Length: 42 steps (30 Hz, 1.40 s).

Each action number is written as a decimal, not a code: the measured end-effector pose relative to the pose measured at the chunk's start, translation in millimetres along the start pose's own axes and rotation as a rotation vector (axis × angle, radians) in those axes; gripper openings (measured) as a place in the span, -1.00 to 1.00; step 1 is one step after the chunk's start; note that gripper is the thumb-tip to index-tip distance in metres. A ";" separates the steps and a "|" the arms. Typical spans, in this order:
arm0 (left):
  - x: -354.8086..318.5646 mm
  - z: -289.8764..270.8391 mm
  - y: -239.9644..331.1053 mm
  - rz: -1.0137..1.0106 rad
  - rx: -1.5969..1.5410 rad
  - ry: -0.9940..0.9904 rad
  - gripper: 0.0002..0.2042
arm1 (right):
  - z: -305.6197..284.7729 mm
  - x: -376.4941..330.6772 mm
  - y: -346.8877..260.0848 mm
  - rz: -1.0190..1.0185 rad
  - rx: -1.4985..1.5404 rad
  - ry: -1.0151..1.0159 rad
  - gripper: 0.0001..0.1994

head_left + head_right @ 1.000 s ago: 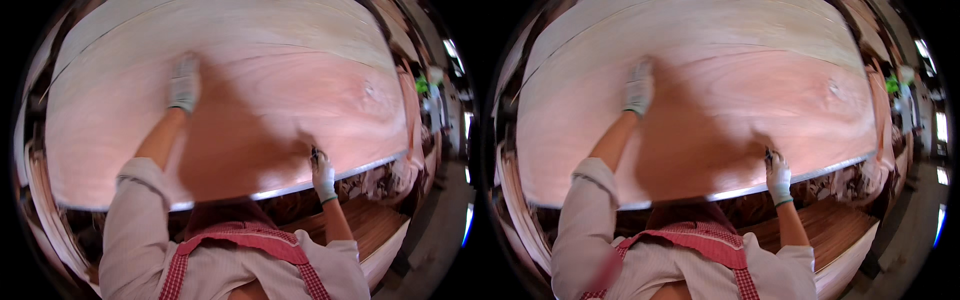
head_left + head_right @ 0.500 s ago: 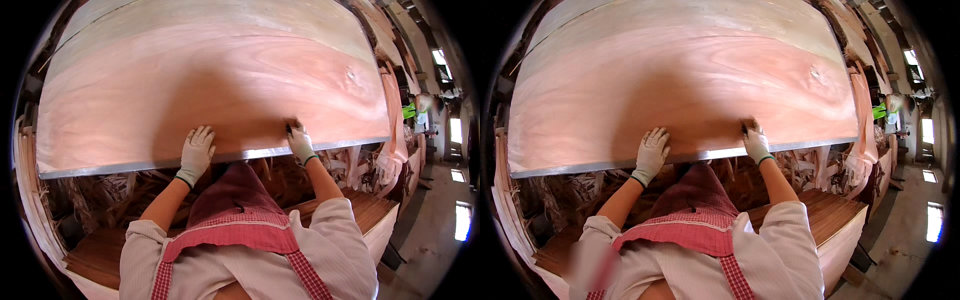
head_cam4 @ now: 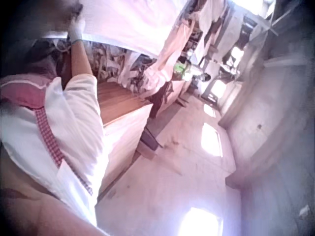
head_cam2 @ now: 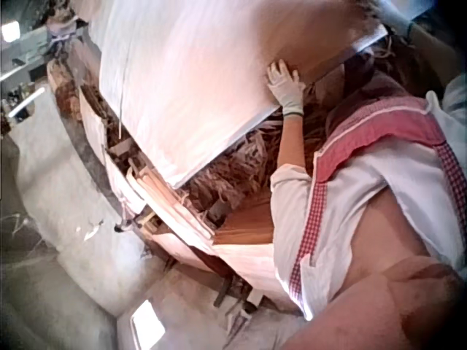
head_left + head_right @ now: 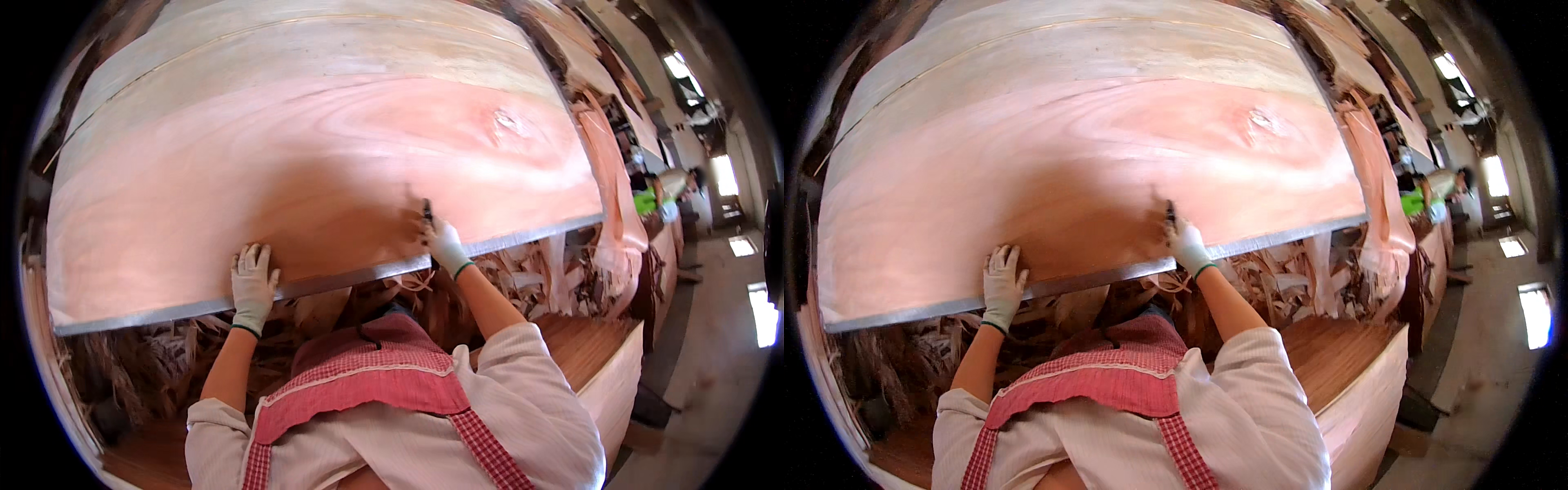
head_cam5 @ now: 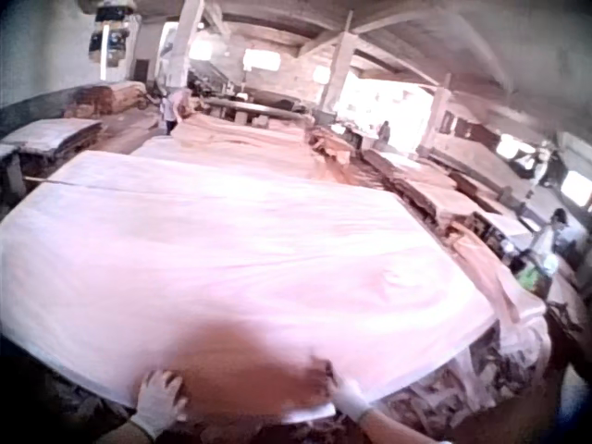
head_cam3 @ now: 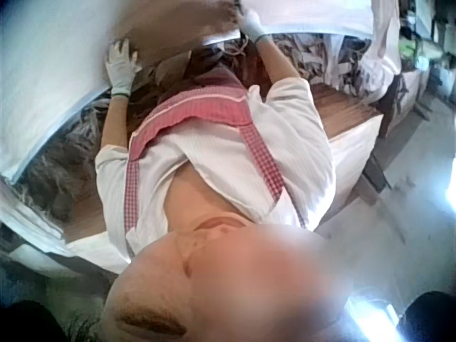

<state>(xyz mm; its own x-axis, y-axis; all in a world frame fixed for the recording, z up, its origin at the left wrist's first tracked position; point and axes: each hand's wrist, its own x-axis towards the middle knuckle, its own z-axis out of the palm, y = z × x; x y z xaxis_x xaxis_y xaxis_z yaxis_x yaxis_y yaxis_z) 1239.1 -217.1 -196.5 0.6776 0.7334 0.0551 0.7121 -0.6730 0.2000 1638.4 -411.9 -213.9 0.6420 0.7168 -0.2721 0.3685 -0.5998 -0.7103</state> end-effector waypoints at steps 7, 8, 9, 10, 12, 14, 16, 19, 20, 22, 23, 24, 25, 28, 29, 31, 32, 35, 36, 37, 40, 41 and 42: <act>46.7 20.0 97.5 -0.272 -0.168 0.212 -0.47 | -61.1 1.5 -8.0 -0.192 -0.530 0.034 -0.73; 64.2 15.6 136.5 -0.215 -0.187 0.165 -0.44 | -63.6 7.3 -4.0 -0.224 -0.579 0.003 -0.73; 76.3 25.0 159.2 -0.099 -0.096 0.202 -0.43 | -64.0 8.3 -2.9 -0.262 -0.626 -0.036 -0.73; 87.4 36.9 173.1 -0.068 -0.008 0.192 -0.46 | -65.8 8.9 -7.5 -0.284 -0.669 -0.071 -0.73; 107.0 48.8 173.9 -0.193 -0.063 0.300 -0.54 | -70.6 15.3 -19.7 -0.320 -0.750 -0.114 -0.74; 128.2 59.8 150.1 -0.309 0.012 0.434 -0.57 | -58.9 33.8 -31.4 -0.372 -0.820 -0.132 -0.76; 142.1 58.1 123.4 -0.332 -0.003 0.454 -0.60 | -44.8 45.5 -49.3 -0.424 -0.810 -0.190 -0.76; 154.7 53.5 115.6 -0.334 -0.049 0.503 -0.63 | -18.8 58.5 -62.3 -0.423 -0.876 -0.154 -0.74; 148.1 56.0 116.4 -0.338 -0.064 0.499 -0.64 | -14.7 55.6 -62.6 -0.419 -0.880 -0.165 -0.73; 151.9 59.2 111.3 -0.316 -0.065 0.554 -0.65 | -22.6 57.4 -62.7 -0.399 -0.673 -0.173 -0.76; 151.4 61.8 111.1 -0.317 -0.065 0.579 -0.66 | -30.9 58.3 -56.7 -0.394 -0.540 -0.172 -0.77; 151.4 62.4 112.1 -0.328 -0.070 0.564 -0.66 | -41.8 54.7 -48.5 -0.372 -0.411 -0.161 -0.77; 150.4 61.9 110.0 -0.337 -0.074 0.549 -0.67 | -54.0 47.7 -40.1 -0.312 -0.228 -0.132 -0.74; 149.0 55.8 107.9 -0.340 -0.066 0.515 -0.66 | -100.8 25.4 20.2 -0.348 -0.268 0.045 -0.78; 149.4 58.4 106.7 -0.343 -0.099 0.525 -0.66 | -114.3 16.9 49.2 -0.364 -0.273 0.133 -0.86; 150.7 58.5 107.5 -0.325 -0.098 0.531 -0.66 | -137.9 2.0 106.2 0.027 0.031 0.193 -0.89; 150.8 58.8 107.4 -0.319 -0.091 0.535 -0.66 | -148.8 -4.0 121.5 0.212 0.193 0.221 -0.90; 152.9 60.2 110.5 -0.311 -0.005 0.504 -0.65 | -162.1 -4.1 133.8 0.620 0.582 0.299 -0.87; 152.0 62.7 106.3 -0.308 0.020 0.481 -0.64 | -161.0 0.0 130.3 0.667 0.688 0.311 -0.86; 151.2 65.3 102.6 -0.307 0.046 0.459 -0.64 | -162.6 3.4 126.6 0.718 0.800 0.314 -0.87; 154.1 61.5 106.2 -0.306 0.082 0.347 -0.64 | -160.8 8.4 114.8 0.717 0.991 0.358 -0.88; 156.5 62.0 103.5 -0.303 0.099 0.310 -0.63 | -161.2 10.5 117.4 0.703 1.068 0.344 -0.86; 158.3 62.5 101.1 -0.300 0.117 0.274 -0.63 | -162.4 11.2 120.2 0.721 1.062 0.368 -0.85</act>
<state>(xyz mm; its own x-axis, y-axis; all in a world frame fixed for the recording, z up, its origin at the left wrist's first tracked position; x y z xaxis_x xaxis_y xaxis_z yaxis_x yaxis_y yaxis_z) 1429.9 -175.0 -228.7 0.3741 0.8865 0.2725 0.8973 -0.4202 0.1352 1799.1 -533.7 -196.9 0.6755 0.1213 -0.7273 -0.7182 -0.1154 -0.6862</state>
